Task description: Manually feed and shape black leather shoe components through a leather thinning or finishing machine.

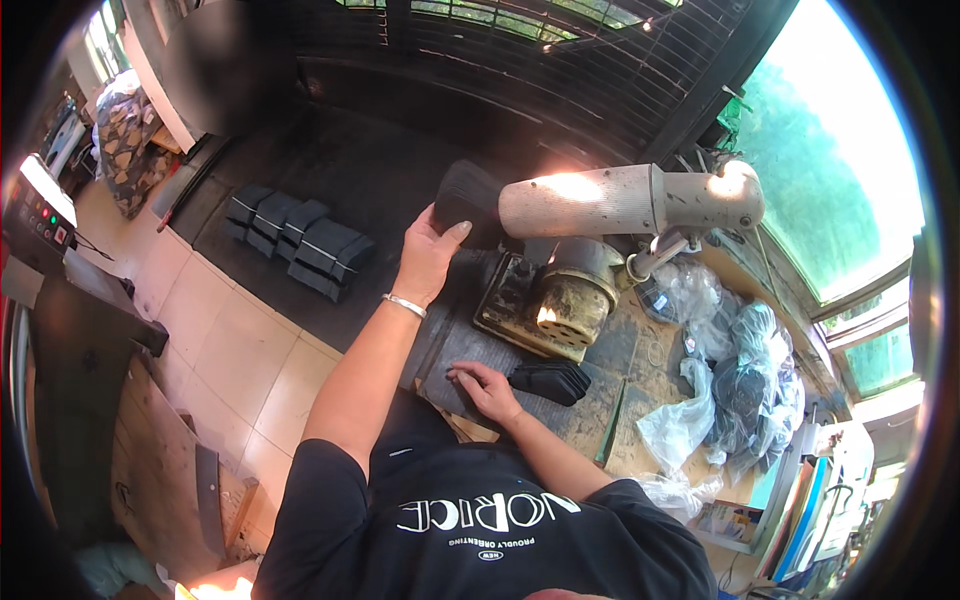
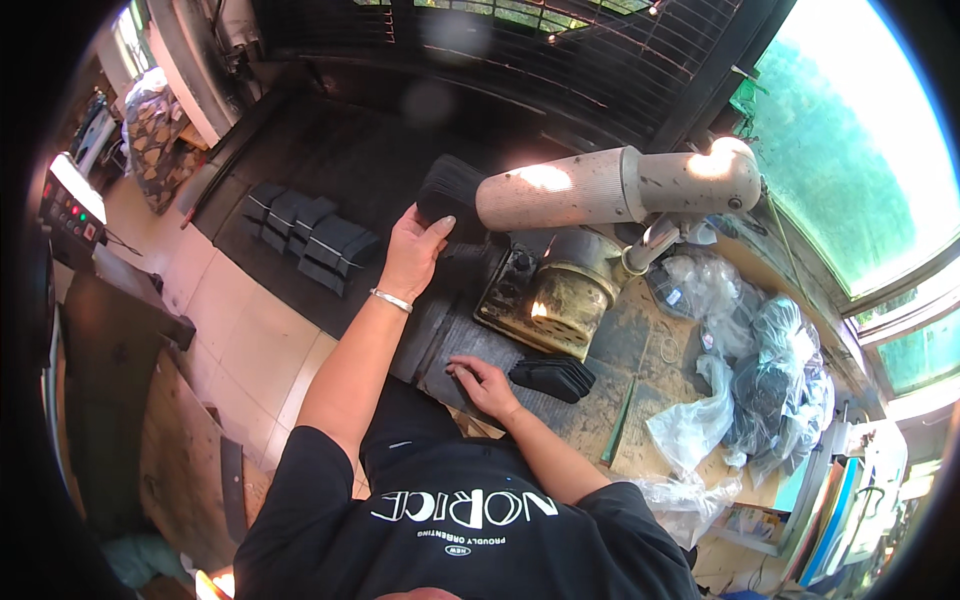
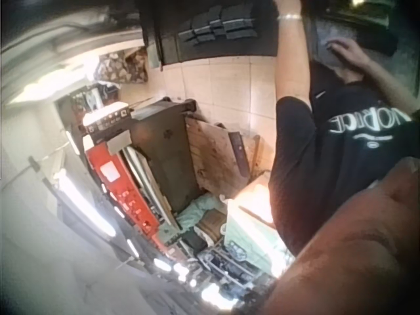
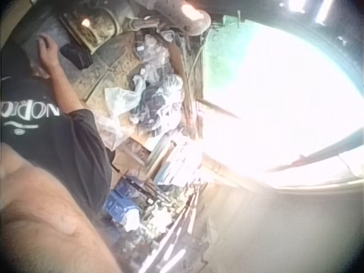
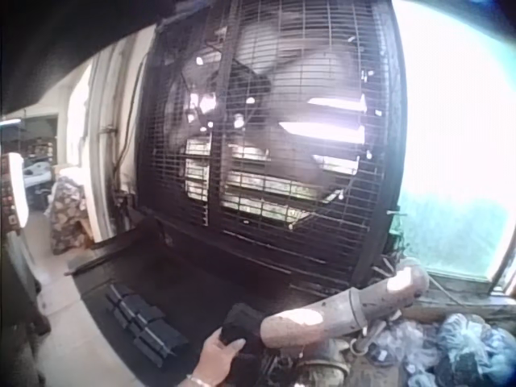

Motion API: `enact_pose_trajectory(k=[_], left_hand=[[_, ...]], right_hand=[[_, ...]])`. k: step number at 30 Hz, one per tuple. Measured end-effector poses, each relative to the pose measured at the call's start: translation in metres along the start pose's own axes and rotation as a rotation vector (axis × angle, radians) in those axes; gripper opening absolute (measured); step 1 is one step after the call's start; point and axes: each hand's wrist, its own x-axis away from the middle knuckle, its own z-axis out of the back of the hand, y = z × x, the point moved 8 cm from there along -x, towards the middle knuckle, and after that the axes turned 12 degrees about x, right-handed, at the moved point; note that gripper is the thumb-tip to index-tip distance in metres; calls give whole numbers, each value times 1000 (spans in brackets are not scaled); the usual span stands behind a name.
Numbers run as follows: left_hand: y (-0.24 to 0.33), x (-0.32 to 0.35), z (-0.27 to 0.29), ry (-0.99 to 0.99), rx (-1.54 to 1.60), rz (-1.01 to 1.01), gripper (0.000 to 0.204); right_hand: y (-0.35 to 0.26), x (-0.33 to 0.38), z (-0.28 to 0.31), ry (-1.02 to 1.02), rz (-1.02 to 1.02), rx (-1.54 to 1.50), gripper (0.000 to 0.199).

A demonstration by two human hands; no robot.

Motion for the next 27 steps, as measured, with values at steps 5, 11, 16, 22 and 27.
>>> enact_pose_trajectory(k=[5, 11, 16, 22, 27], left_hand=[[13, -1, 6, 79, 22, -44, 36], [27, -4, 11, 159, -1, -63, 30], [31, -3, 15, 173, -5, -85, 29], [16, 4, -3, 95, -78, -71, 31], [25, 8, -3, 21, -498, -64, 39]], right_hand=[[-3, 0, 1, 7, 11, 7, 25], [-3, 0, 2, 5, 5, 10, 24], [-6, 2, 2, 3, 19, 38, 25], [-3, 5, -1, 11, 12, 53, 25], [-1, -1, 0, 17, -30, 24, 25]])
